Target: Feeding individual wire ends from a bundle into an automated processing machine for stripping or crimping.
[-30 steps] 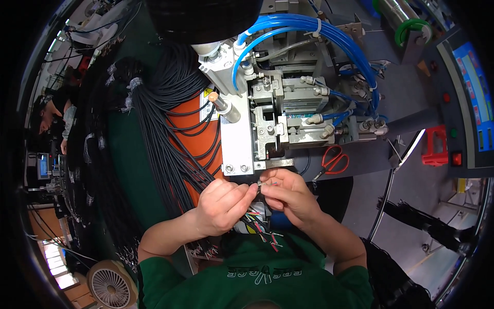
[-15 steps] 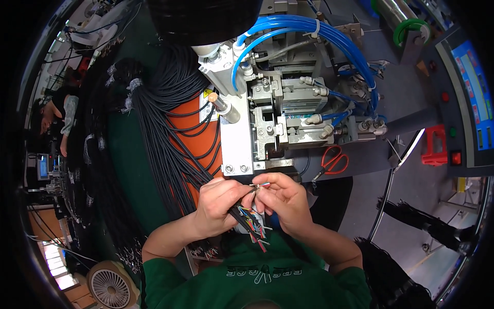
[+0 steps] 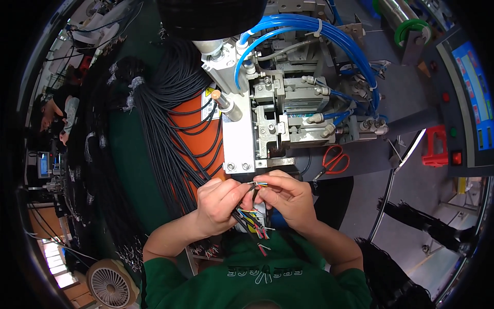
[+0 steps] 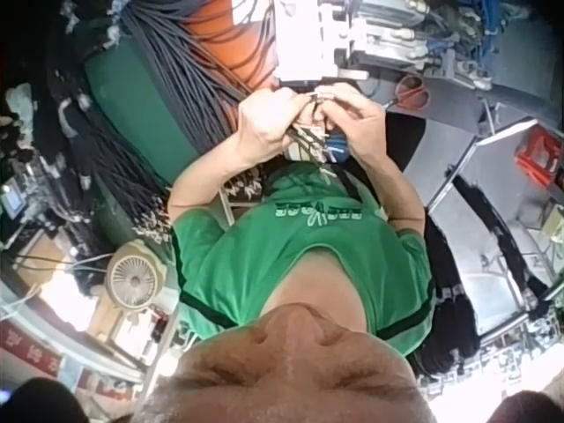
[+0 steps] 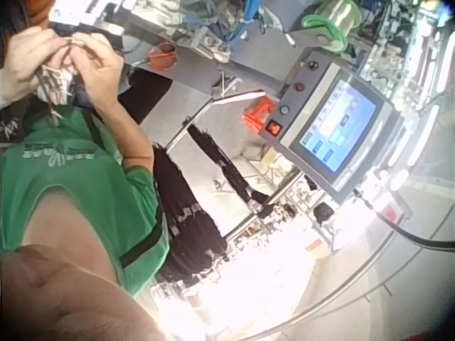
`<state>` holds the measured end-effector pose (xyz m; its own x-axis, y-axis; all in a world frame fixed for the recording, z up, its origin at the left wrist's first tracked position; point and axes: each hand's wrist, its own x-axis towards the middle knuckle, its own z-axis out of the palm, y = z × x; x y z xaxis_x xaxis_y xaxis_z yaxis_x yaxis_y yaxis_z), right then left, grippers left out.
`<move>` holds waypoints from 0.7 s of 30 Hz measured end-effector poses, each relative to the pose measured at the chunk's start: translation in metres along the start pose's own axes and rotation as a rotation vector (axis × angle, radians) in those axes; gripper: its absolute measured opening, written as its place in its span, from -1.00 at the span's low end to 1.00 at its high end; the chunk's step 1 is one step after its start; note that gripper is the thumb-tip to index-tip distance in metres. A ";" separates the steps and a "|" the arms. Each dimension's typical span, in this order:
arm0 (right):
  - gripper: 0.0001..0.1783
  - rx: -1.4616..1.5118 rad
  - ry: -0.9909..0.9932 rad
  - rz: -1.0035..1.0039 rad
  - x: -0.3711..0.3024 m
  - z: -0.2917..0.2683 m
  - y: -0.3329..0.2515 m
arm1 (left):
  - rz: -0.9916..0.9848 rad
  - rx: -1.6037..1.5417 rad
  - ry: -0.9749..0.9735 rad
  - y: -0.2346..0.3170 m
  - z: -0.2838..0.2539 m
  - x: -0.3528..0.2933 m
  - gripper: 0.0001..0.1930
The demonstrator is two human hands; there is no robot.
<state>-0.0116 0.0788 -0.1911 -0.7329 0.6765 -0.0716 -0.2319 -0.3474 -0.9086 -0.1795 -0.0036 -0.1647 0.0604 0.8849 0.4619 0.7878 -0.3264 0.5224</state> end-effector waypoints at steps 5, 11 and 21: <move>-0.77 -0.069 0.000 0.000 0.004 -0.005 -0.002 | -0.094 -0.111 -0.039 0.000 0.001 0.001 -0.65; -0.79 -0.061 -0.023 0.044 0.008 -0.011 -0.004 | -0.121 -0.203 -0.040 -0.004 0.004 -0.001 -0.65; -0.85 -0.292 -0.128 0.117 0.016 -0.024 -0.015 | 0.116 0.157 -0.185 0.002 -0.004 0.004 -0.78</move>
<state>-0.0046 0.1109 -0.1887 -0.8225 0.5494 -0.1470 0.0378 -0.2051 -0.9780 -0.1800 -0.0021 -0.1593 0.2551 0.8951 0.3656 0.8536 -0.3861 0.3497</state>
